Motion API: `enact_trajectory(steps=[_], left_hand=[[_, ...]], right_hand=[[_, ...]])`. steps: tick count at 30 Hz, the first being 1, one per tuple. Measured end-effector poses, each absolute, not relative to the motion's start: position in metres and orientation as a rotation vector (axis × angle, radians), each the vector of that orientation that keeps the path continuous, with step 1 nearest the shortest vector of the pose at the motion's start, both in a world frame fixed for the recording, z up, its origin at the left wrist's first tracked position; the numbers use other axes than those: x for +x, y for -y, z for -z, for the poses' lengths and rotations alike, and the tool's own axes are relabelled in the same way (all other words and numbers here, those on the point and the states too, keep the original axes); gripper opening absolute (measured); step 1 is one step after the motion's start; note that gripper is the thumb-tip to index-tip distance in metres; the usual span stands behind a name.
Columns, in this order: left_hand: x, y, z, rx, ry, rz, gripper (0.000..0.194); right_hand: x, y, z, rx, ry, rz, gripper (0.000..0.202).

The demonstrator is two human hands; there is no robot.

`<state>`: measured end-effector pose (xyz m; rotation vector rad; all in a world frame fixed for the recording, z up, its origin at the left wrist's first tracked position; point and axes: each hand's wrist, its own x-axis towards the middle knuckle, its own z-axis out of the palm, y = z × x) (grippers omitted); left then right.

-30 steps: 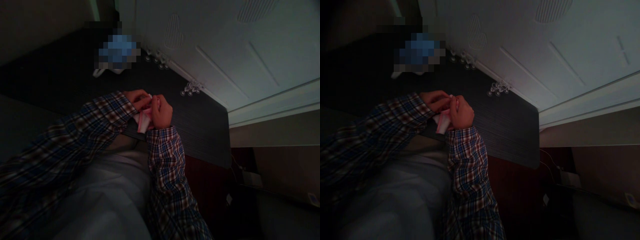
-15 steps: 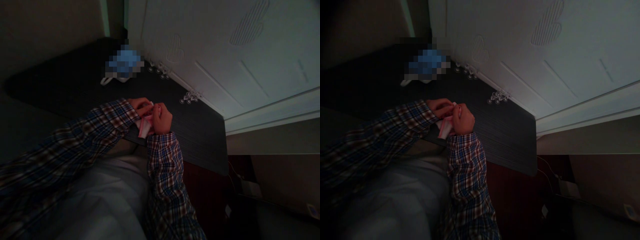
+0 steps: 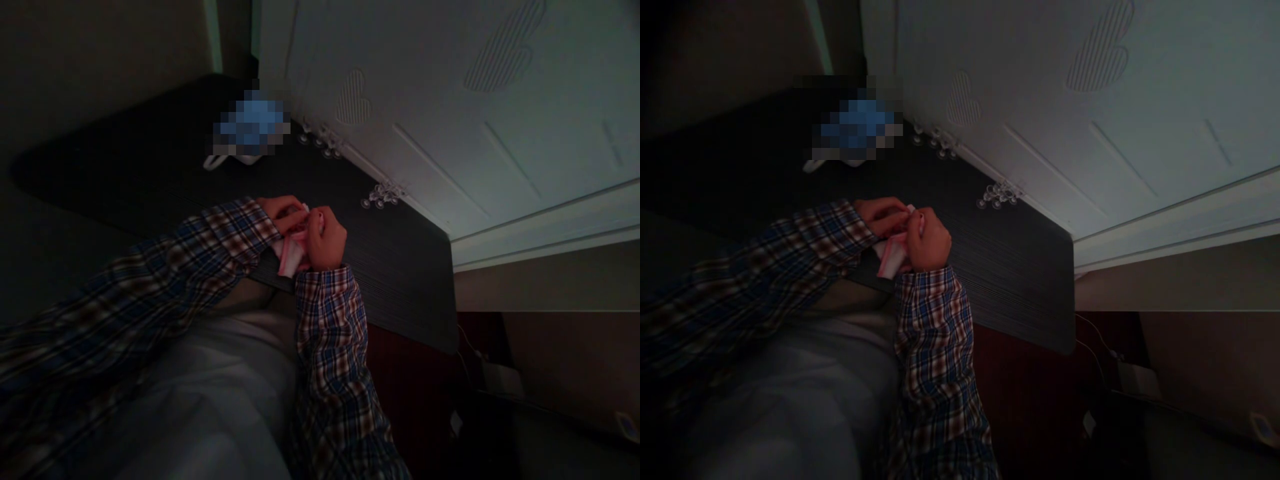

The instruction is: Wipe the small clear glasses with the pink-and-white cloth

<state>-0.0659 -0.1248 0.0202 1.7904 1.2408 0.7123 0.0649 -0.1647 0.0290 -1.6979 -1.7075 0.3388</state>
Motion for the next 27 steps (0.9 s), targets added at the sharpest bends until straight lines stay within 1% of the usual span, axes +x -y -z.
enact_trajectory(steps=[6, 13, 17, 27], left_hand=[[-0.069, 0.126, -0.028, 1.827, -1.205, -0.657, 0.039], [-0.062, 0.124, -0.012, 1.739, -1.245, -0.784, 0.033], [-0.061, 0.123, -0.009, 1.758, -1.258, -0.779, 0.031], [-0.064, 0.123, -0.01, 1.738, -1.222, -0.771, 0.035]], right_hand=[[0.065, 0.164, -0.029, -1.694, 1.717, -0.331, 0.03], [0.065, 0.165, -0.03, -1.708, 1.703, -0.349, 0.031], [0.064, 0.165, -0.031, -1.707, 1.702, -0.346, 0.031], [0.066, 0.165, -0.03, -1.693, 1.727, -0.325, 0.031]])
